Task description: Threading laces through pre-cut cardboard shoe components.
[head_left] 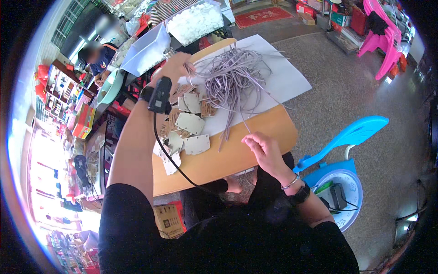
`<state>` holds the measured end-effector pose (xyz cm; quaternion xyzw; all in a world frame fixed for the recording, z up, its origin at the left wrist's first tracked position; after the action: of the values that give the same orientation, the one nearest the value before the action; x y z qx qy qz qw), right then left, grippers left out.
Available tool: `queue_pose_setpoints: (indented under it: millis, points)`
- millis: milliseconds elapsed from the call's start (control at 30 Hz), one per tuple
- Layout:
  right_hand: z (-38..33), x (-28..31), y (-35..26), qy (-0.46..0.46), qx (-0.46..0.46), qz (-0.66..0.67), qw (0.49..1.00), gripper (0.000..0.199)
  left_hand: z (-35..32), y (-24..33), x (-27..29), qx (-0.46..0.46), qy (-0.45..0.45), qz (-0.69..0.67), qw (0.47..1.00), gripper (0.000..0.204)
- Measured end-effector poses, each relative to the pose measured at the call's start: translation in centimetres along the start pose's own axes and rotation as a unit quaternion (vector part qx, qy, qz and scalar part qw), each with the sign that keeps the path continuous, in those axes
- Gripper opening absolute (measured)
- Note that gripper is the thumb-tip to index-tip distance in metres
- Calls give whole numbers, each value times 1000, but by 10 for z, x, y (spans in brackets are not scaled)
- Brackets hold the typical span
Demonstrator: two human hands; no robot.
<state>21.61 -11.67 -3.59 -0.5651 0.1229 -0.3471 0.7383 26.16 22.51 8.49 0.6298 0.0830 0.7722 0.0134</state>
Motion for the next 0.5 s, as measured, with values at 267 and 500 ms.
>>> queue_pose_setpoints:
  millis: [267,500]
  points:
    - [-3,-4,2,-31,-39,8,999,20,5,27,-11,-58,-57,-143,986,46]
    - [-4,-7,4,-29,-35,13,999,20,-58,1,6,228,69,-201,950,24]
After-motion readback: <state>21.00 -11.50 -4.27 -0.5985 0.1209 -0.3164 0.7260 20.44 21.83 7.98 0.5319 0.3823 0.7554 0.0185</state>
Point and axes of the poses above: each hand's wrist, its own z-axis towards the middle knuckle, its own x-axis out of the back of the hand, y = z × x, the point moved 7 cm from there along z, towards the middle knuckle, and after that the axes turned 5 degrees about -y, right-handed, at the moved point
